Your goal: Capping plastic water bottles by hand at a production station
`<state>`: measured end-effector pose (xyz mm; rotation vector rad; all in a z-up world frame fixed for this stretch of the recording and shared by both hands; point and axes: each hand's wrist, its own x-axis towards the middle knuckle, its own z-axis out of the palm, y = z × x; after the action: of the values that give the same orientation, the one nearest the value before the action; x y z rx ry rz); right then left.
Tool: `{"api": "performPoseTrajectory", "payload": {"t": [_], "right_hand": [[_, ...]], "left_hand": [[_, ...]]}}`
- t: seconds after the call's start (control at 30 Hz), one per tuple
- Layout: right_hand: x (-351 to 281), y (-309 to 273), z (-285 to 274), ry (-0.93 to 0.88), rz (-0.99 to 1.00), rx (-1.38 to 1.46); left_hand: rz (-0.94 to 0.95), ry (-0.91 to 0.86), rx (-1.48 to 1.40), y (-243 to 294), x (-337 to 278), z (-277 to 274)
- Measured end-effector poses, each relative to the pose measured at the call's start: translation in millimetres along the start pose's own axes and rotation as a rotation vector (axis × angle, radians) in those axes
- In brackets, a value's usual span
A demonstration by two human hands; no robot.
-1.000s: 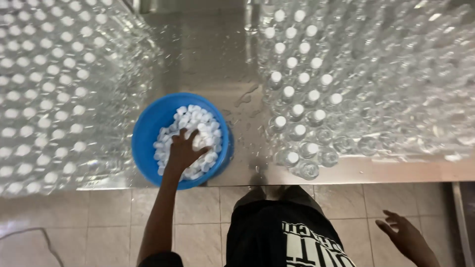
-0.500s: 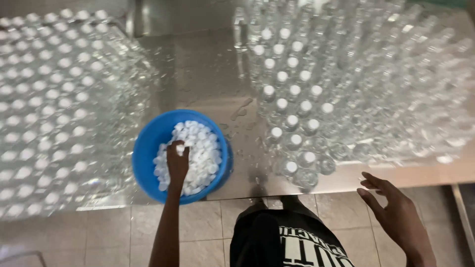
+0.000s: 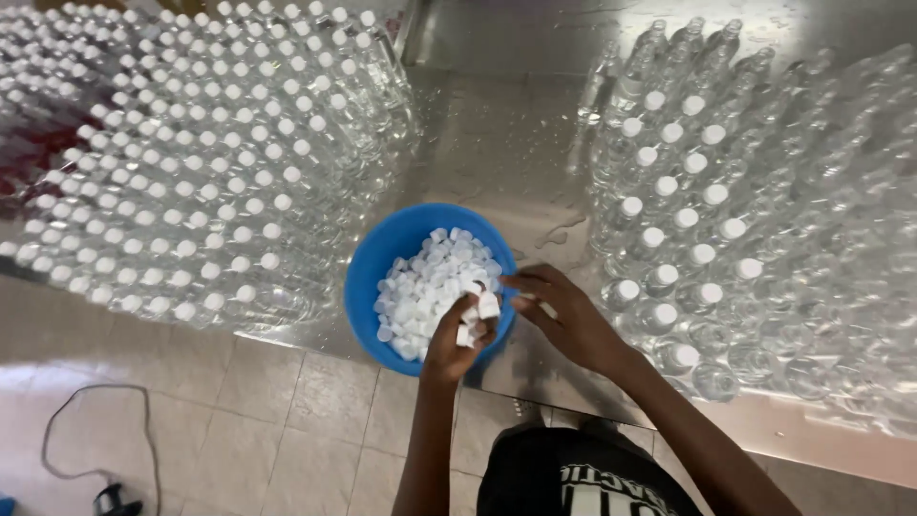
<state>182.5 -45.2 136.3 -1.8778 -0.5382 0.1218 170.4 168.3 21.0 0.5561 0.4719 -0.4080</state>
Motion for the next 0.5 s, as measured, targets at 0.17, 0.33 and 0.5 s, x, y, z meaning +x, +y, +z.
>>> {"api": "performPoseTrajectory", "payload": {"t": [0.17,0.33,0.5], "right_hand": [[10,25,0,-0.131,-0.07,0.051],[-22,39,-19,0.003,0.051,0.211],[-85,39,-77,0.352,0.298,-0.187]], "left_hand": [[-0.182,-0.126,0.074,-44,15,-21],[-0.25,-0.277,0.137,-64,23,0],[-0.244,-0.388,0.18,-66,34,30]]}}
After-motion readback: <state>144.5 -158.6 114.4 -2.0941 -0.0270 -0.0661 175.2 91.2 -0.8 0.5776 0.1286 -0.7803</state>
